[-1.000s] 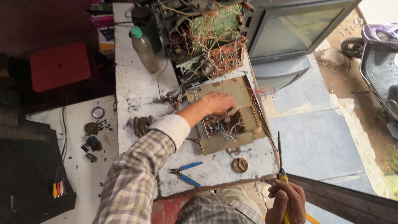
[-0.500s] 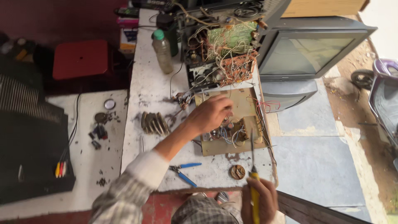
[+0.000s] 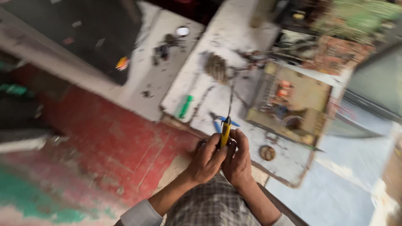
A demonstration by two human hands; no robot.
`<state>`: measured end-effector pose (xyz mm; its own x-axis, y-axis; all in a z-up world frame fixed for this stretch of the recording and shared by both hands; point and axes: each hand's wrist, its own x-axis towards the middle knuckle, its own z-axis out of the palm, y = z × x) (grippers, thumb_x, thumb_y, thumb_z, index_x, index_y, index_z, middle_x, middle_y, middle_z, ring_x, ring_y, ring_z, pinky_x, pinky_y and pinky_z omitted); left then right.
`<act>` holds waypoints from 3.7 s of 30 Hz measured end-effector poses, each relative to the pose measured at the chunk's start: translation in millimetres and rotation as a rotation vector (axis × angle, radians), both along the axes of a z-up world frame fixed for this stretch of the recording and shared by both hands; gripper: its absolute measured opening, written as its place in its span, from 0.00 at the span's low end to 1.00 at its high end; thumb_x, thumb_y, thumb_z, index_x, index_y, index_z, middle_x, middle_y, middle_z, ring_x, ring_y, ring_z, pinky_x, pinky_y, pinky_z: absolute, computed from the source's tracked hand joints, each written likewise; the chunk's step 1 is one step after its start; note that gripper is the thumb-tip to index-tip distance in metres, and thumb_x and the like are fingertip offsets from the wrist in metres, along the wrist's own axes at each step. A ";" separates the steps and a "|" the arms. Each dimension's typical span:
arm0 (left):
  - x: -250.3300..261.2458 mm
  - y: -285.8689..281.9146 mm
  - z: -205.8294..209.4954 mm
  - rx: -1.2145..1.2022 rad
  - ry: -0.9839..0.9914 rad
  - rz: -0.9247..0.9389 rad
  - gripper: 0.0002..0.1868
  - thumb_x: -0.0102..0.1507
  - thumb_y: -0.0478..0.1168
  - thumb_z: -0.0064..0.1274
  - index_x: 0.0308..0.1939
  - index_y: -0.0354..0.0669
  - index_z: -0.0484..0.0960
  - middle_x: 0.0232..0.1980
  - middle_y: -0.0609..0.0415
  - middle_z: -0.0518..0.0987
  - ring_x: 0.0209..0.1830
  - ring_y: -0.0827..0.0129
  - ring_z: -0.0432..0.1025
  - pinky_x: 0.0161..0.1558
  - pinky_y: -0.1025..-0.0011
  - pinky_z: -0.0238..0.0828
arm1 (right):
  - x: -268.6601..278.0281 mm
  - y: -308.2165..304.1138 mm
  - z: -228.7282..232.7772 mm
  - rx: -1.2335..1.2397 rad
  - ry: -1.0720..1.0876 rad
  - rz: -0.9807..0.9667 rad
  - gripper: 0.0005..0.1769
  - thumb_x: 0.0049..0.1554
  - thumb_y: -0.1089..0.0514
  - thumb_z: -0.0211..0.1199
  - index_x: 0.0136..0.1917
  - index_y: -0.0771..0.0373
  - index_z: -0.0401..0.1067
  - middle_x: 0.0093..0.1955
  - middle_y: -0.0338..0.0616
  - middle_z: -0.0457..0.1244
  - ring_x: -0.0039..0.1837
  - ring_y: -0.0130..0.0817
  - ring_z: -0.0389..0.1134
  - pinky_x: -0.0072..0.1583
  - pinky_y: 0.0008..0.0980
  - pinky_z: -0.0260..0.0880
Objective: The person disassembles a VCR, removes the internal circuit board, and retrieves a separate metal box containing a transformer. They then use a soldering iron and pliers to strip wires and solder connections on the circuit board.
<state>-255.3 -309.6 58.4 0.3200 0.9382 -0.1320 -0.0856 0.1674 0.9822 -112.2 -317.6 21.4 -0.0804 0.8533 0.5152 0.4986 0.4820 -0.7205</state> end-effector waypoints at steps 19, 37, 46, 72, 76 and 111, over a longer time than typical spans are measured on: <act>-112.1 92.4 -126.6 0.489 1.048 0.608 0.12 0.68 0.37 0.49 0.52 0.32 0.73 0.48 0.34 0.71 0.49 0.39 0.67 0.48 0.48 0.67 | 15.6 -19.4 7.8 -0.386 -0.068 -0.159 0.24 0.58 0.69 0.61 0.67 0.68 0.62 0.56 0.56 0.66 0.58 0.46 0.72 0.57 0.40 0.73; -125.4 110.6 -105.9 0.531 1.129 0.386 0.16 0.67 0.43 0.52 0.52 0.36 0.72 0.42 0.44 0.74 0.45 0.48 0.71 0.43 0.53 0.69 | 49.7 10.2 20.3 -0.311 -0.029 -0.577 0.17 0.57 0.71 0.60 0.60 0.65 0.69 0.53 0.50 0.68 0.53 0.39 0.74 0.54 0.34 0.75; -130.3 119.4 -101.5 0.462 1.124 0.308 0.20 0.65 0.49 0.53 0.52 0.37 0.74 0.39 0.46 0.75 0.37 0.52 0.72 0.36 0.56 0.69 | 64.5 23.2 27.6 -0.195 -0.096 -0.665 0.14 0.55 0.75 0.54 0.51 0.67 0.74 0.54 0.51 0.68 0.53 0.40 0.73 0.54 0.33 0.75; 85.8 384.1 -133.2 0.443 0.656 0.136 0.12 0.70 0.42 0.50 0.45 0.36 0.79 0.43 0.43 0.83 0.43 0.55 0.76 0.46 0.61 0.74 | 221.8 29.9 34.4 -0.095 -0.037 -0.754 0.13 0.45 0.77 0.47 0.34 0.68 0.71 0.33 0.44 0.65 0.36 0.27 0.68 0.43 0.22 0.67; 72.3 359.3 -79.1 0.220 0.273 0.241 0.14 0.72 0.44 0.45 0.43 0.35 0.76 0.32 0.49 0.80 0.30 0.68 0.77 0.35 0.70 0.74 | 229.7 22.1 21.6 -0.166 0.012 -0.778 0.13 0.47 0.77 0.47 0.34 0.68 0.72 0.34 0.43 0.66 0.35 0.26 0.68 0.40 0.22 0.66; 76.2 275.0 12.1 -0.047 -0.324 -0.013 0.13 0.71 0.41 0.51 0.47 0.32 0.79 0.30 0.51 0.82 0.41 0.65 0.81 0.44 0.69 0.79 | 88.0 209.9 43.3 -0.733 0.776 -0.117 0.30 0.61 0.55 0.64 0.67 0.71 0.54 0.54 0.44 0.70 0.55 0.29 0.74 0.52 0.31 0.76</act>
